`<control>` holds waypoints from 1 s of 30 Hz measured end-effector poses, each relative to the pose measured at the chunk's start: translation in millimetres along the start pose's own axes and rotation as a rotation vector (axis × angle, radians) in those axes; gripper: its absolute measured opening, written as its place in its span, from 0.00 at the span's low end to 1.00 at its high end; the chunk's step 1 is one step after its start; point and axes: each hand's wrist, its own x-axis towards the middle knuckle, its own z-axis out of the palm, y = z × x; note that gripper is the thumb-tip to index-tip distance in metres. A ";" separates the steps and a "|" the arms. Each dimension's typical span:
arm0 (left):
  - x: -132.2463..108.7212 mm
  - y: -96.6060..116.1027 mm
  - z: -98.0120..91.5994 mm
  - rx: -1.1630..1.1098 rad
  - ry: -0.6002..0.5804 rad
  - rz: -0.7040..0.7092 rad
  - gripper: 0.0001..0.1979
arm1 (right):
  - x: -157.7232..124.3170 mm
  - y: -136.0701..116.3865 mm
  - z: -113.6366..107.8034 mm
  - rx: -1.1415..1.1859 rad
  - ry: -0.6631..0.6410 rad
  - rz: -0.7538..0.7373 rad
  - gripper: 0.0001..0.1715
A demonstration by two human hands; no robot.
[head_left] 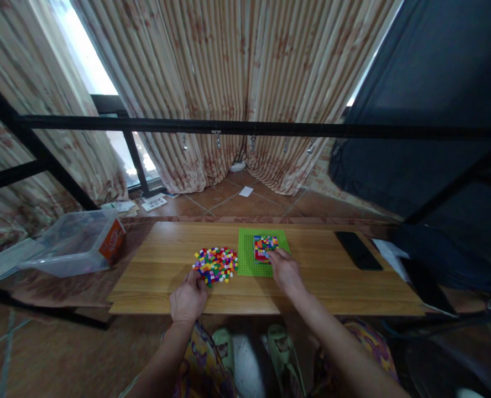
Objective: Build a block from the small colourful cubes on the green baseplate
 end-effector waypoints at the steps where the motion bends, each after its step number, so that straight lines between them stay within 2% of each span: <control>1: 0.0 -0.1 0.1 0.000 0.003 0.002 0.14 | 0.4 0.9 1.9 -0.007 -0.009 -0.007 0.18; 7: -0.1 0.5 -0.8 0.001 -0.007 -0.003 0.14 | 3.3 2.5 1.9 -0.007 -0.034 -0.020 0.14; 15: -0.4 0.6 -1.1 0.008 -0.001 -0.005 0.13 | 11.3 2.2 -8.5 0.053 -0.012 0.065 0.11; 25: -0.8 1.9 -3.0 0.022 -0.010 -0.012 0.13 | -10.4 -6.3 -2.2 -0.163 0.032 0.041 0.15; 30: -0.2 1.6 -3.4 0.010 0.000 -0.003 0.13 | -15.5 -8.6 3.5 -0.124 0.075 0.090 0.15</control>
